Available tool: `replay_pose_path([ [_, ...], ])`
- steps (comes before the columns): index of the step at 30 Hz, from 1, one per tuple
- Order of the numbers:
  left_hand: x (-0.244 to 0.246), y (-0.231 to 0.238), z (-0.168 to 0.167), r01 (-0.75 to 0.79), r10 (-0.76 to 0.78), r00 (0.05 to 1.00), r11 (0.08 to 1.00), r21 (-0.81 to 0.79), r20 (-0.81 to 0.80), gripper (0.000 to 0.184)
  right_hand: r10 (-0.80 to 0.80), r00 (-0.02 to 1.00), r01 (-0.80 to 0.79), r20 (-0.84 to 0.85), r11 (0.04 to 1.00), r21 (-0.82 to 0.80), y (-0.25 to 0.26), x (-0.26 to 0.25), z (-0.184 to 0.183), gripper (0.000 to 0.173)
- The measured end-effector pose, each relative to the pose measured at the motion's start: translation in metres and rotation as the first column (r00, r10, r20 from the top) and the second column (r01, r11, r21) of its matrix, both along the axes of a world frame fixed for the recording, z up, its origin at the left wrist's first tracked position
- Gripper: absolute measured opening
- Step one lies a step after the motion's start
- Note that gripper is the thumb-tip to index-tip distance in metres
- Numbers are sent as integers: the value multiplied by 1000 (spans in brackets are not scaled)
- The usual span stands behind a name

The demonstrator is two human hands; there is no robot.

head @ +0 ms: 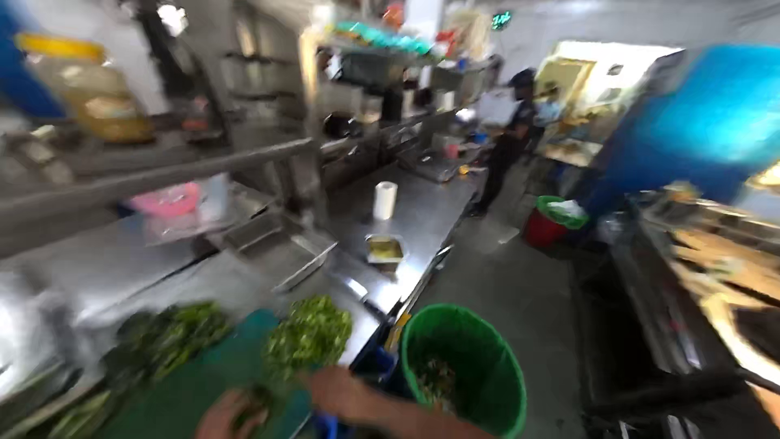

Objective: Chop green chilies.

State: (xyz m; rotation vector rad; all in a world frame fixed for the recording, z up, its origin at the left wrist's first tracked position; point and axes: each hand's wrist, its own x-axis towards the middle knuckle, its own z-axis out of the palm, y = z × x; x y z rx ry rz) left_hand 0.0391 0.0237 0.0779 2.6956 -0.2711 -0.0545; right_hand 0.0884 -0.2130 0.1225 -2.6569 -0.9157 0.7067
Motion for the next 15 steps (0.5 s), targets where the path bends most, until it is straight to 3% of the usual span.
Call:
replay_pose_path([
  [1, -2, 16, -28, 31, -23, 994, 997, -69, 108, 32, 16, 1000, -15, 5, 1000, -17, -3, 5, 5, 63],
  [2, -8, 25, -38, 7, 4, 996, 994, -112, 94, 33, 41, 999, -41, -6, 998, -55, 1, 10, 2, 65],
  [4, -11, 31, -37, -43, 42, 999, 990, -132, -16, 31, 71, 995, -81, -68, 985, -155, 21, 16, -17, 64],
  [6, -9, 28, -39, -54, 51, 998, 989, -138, -22, 25, 73, 991, -97, -114, 971, -220, 34, 17, -28, 62],
  [11, -8, 26, -39, -35, 44, 997, 989, -144, 63, 19, 86, 995, -99, -57, 949, -300, 24, 28, 17, 49],
  [15, -10, 24, -44, -37, 56, 992, 986, -160, 116, 17, 76, 987, -116, -144, 946, -302, 39, 27, -30, 52],
])
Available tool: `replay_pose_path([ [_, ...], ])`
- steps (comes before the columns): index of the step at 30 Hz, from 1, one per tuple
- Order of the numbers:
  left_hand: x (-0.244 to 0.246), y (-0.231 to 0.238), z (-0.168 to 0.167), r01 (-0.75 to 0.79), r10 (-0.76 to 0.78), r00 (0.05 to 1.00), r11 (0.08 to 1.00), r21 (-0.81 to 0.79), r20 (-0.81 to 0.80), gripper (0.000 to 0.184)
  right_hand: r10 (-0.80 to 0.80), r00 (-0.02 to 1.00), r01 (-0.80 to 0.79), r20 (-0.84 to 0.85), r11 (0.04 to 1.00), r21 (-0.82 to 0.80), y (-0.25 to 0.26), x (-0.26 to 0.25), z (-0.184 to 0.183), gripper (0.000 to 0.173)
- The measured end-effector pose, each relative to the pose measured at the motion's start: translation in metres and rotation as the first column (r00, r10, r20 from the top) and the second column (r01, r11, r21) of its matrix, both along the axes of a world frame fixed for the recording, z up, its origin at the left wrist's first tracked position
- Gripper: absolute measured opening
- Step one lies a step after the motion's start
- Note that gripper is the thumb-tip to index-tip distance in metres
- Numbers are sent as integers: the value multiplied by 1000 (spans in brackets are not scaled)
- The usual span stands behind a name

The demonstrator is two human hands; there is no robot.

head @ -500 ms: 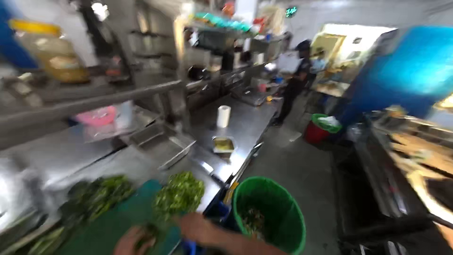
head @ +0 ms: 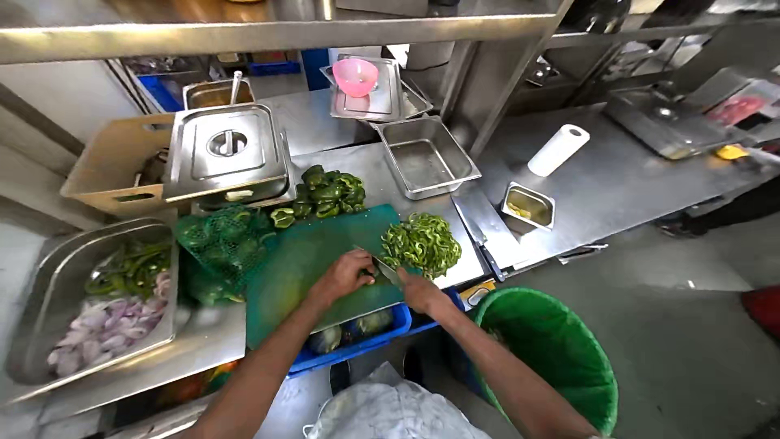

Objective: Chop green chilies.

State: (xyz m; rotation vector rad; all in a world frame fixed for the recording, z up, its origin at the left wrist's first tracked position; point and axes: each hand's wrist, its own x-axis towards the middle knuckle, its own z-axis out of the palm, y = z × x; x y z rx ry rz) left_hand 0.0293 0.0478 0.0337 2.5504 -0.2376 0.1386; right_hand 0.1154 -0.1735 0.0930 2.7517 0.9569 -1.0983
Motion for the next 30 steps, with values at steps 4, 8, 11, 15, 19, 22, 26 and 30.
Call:
replay_pose_path([
  [4, -3, -1, 0, -17, 17, 1000, 1000, -20, -5, 15, 55, 997, -53, 61, 998, -36, -16, 7, 40, 51],
  [8, -5, -4, -2, -34, 34, 999, 998, -48, 1, 14, -8, 1000, 8, 18, 1000, 7, -8, -2, 5, 48],
  [11, -4, -3, -2, -41, 41, 999, 998, -57, 0, 13, 49, 998, -48, 40, 998, -32, -6, 7, 20, 51],
  [15, -6, -4, -7, -70, 73, 996, 995, -77, 42, 15, 31, 999, -30, 25, 999, -29, -10, 2, 26, 51],
  [19, -12, -1, -10, -125, 144, 982, 979, -159, 119, 21, -4, 1000, 4, 3, 1000, 8, 4, -9, -4, 47],
  [22, -18, 4, -9, -96, 121, 986, 975, -200, 116, 12, -5, 1000, 5, -17, 1000, 11, 1, -8, -11, 49],
  [26, -12, 9, -1, -14, 20, 998, 997, -82, 66, 5, 19, 1000, -18, 19, 1000, -19, 0, -5, 7, 49],
  [30, 1, 10, 6, 42, -41, 999, 999, 19, -32, 7, 47, 993, -40, 111, 997, -65, -6, 0, 48, 46],
])
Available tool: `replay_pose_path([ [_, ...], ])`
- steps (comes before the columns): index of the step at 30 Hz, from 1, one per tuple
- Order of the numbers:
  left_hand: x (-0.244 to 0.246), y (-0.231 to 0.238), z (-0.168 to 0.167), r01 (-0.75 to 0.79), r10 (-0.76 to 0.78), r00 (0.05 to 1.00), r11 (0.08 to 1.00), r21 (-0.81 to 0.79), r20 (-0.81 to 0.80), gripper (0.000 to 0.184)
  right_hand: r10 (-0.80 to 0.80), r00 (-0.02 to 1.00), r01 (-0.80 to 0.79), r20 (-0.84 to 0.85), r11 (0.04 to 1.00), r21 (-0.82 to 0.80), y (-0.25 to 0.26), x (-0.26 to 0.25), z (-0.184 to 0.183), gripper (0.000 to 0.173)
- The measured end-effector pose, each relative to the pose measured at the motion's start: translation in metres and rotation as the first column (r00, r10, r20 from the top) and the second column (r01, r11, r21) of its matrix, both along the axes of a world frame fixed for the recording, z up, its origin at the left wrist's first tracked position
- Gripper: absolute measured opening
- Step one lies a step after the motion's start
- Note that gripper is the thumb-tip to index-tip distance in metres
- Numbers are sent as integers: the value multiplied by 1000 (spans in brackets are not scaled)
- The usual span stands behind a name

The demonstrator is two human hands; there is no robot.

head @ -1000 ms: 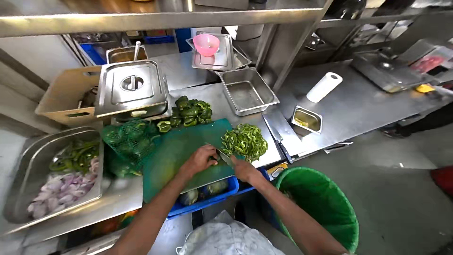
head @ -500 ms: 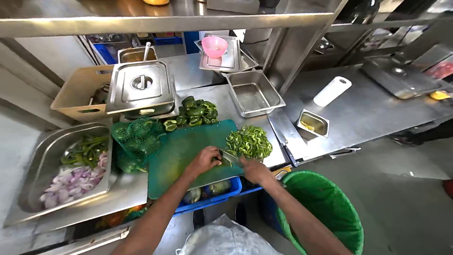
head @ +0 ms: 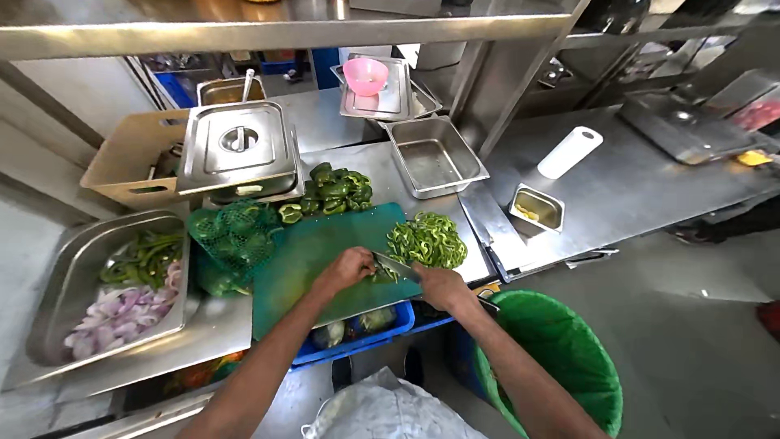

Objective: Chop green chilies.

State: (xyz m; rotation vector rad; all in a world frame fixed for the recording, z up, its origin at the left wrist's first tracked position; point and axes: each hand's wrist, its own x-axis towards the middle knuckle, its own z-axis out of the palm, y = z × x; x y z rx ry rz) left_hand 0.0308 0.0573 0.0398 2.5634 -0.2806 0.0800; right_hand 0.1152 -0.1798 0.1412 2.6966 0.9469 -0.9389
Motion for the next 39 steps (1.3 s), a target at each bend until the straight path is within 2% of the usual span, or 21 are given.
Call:
replay_pose_path([
  [4, 6, 1, -3, 22, -22, 1000, 1000, -2, -17, 6, -59, 994, 66, -95, 995, 69, 16, -3, -47, 50],
  [7, 4, 1, -1, 5, -5, 1000, 1000, -10, -28, 8, -7, 998, 8, -60, 1000, 7, 10, 2, -17, 53],
  [9, 2, 1, -2, -4, 4, 1000, 999, -32, -13, 7, 7, 999, -8, -47, 1000, -21, 4, 2, 0, 46],
  [13, 2, -1, -6, 2, -2, 1000, 999, -40, 11, 5, -34, 993, 37, -111, 999, 28, 15, -7, -44, 50],
  [18, -1, 1, -9, -13, 15, 999, 999, -41, 30, 7, 23, 998, -23, -59, 1000, -5, 2, 3, -7, 45],
  [22, -4, -1, -11, -12, 17, 997, 997, -74, 69, 5, -30, 991, 37, -128, 998, 53, 16, -8, -49, 48],
  [27, -7, 0, -13, -47, 55, 994, 996, -81, 92, 4, -3, 996, 2, -92, 1000, -14, 6, 1, -5, 50],
  [31, -7, -2, -15, -33, 46, 991, 994, -103, 123, 4, -30, 988, 37, -149, 998, 43, 20, -9, -50, 50],
  [36, -8, -1, -15, -41, 55, 990, 993, -107, 129, 5, 9, 996, -10, -84, 1000, -13, 8, 1, -6, 48],
  [39, -10, -4, -17, -56, 74, 988, 990, -128, 138, 6, -33, 989, 39, -143, 998, 44, 17, -9, -43, 43],
])
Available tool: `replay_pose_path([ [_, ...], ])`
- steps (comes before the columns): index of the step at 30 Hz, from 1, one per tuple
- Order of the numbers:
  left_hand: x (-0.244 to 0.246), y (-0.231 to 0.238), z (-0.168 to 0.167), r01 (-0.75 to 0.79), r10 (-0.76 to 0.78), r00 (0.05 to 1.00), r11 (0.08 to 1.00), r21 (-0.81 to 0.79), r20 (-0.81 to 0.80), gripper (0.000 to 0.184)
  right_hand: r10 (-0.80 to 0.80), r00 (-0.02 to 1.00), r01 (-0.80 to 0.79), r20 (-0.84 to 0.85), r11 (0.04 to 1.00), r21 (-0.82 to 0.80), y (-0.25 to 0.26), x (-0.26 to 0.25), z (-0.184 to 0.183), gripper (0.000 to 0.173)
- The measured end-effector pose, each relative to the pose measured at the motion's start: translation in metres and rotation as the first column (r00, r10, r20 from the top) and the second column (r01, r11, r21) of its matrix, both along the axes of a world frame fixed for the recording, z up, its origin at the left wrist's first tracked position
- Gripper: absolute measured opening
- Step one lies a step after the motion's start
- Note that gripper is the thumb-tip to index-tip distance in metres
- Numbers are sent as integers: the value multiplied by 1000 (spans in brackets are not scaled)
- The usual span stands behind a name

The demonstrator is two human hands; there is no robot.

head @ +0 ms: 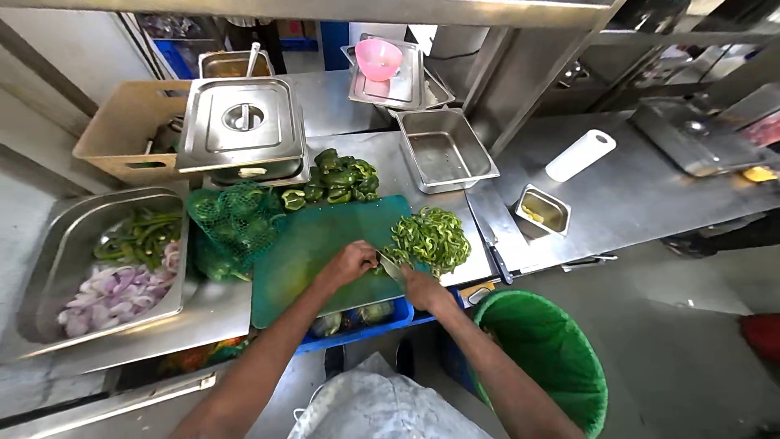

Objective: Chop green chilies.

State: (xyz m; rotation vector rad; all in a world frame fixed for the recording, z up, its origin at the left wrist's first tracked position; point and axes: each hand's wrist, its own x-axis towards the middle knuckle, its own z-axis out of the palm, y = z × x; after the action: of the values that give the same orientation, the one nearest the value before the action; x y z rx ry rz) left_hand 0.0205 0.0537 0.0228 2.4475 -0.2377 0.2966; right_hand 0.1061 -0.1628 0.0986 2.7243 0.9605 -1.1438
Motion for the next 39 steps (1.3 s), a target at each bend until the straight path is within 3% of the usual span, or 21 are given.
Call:
replay_pose_path([
  [2, 2, 1, 1, 3, -3, 1000, 1000, 1, 4, 6, 22, 1000, -22, -5, 1000, 5, 4, 4, -3, 45],
  [6, -3, 0, 0, -5, 6, 1000, 1000, -7, 24, 5, 34, 999, -33, 27, 999, -42, -12, 8, 31, 44],
  [10, -2, -2, -4, -3, 4, 998, 1000, -14, 55, 5, -28, 999, 28, -24, 1000, 10, -1, -10, -10, 44],
  [15, -1, 0, -5, -6, 6, 999, 1000, -13, 50, 5, 0, 1000, 1, 7, 999, -32, -14, 5, 28, 43],
  [18, -5, -2, -9, 1, -1, 998, 1000, -14, 55, 5, -54, 997, 55, -57, 998, 13, -8, -13, -7, 48],
  [20, -4, 3, -7, 21, -22, 999, 1000, 10, 45, 6, -44, 998, 46, -50, 998, 37, -1, -13, -17, 43],
  [24, -9, 5, -12, 12, -12, 999, 1000, 4, 53, 12, -68, 996, 71, -51, 996, 55, -9, 0, -12, 43],
  [29, 5, -21, -9, -42, 42, 999, 999, 11, -8, 6, -107, 994, 107, 10, 993, 50, -24, 7, -18, 42],
  [34, 14, -19, -5, 15, -15, 1000, 998, 59, -3, 4, -48, 993, 53, 104, 998, -46, -30, 4, 25, 39],
  [39, 15, -17, -5, 39, -35, 998, 997, 65, -60, 6, -89, 996, 89, 26, 996, -7, -16, 2, -4, 44],
])
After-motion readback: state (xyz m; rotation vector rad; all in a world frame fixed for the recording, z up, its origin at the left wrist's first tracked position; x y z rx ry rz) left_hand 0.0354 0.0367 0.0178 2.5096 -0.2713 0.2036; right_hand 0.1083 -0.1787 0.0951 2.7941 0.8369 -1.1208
